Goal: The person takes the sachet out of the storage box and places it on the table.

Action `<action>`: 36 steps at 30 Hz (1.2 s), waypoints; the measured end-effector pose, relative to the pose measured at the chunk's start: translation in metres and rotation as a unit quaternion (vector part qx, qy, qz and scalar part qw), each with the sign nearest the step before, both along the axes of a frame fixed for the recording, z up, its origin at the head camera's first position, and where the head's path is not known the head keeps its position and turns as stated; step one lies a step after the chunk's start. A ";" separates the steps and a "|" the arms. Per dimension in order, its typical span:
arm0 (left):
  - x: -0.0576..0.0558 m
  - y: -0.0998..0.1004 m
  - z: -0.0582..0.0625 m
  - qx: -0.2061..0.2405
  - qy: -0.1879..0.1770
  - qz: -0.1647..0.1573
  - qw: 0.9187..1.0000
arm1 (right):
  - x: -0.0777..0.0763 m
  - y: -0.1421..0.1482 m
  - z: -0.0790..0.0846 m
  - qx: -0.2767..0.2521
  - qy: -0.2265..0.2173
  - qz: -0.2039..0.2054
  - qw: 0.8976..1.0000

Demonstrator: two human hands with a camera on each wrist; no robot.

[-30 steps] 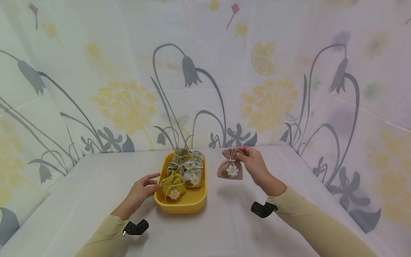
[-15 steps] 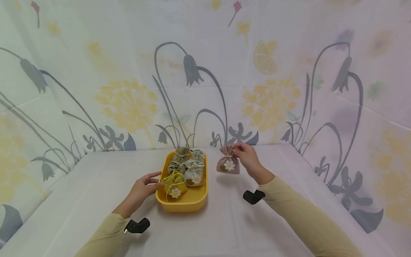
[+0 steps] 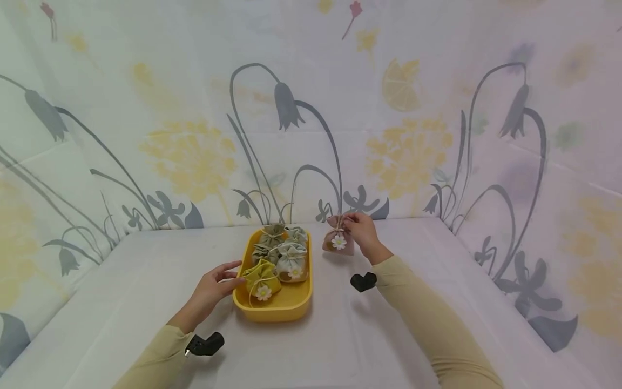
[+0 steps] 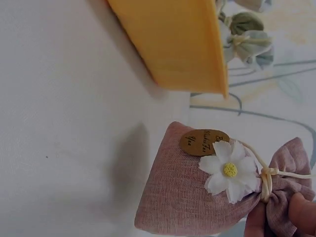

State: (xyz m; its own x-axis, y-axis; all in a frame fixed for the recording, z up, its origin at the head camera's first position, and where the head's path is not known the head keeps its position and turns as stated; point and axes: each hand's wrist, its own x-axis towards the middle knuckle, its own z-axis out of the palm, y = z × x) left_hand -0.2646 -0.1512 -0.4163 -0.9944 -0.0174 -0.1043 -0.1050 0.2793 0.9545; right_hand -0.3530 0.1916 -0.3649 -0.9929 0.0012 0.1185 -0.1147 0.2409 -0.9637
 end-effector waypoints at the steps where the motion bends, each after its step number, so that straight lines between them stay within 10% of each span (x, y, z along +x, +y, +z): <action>1: 0.000 -0.001 0.000 0.000 0.000 0.002 1.000 | -0.003 -0.002 -0.004 -0.002 0.002 0.000 1.000; 20: 0.000 0.003 0.000 0.000 -0.005 0.001 1.000 | -0.002 0.018 -0.033 0.031 0.011 -0.019 0.999; 36: 0.001 0.000 0.000 0.004 -0.001 -0.001 1.000 | 0.031 0.022 -0.031 0.039 -0.018 -0.004 0.999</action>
State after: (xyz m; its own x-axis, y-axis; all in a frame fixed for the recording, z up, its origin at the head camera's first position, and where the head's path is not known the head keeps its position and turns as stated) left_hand -0.2632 -0.1510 -0.4164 -0.9942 -0.0154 -0.1069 -0.1071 0.2712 0.9566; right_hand -0.3218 0.2138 -0.3958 -0.9966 0.0004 0.0828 -0.0784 0.3168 -0.9452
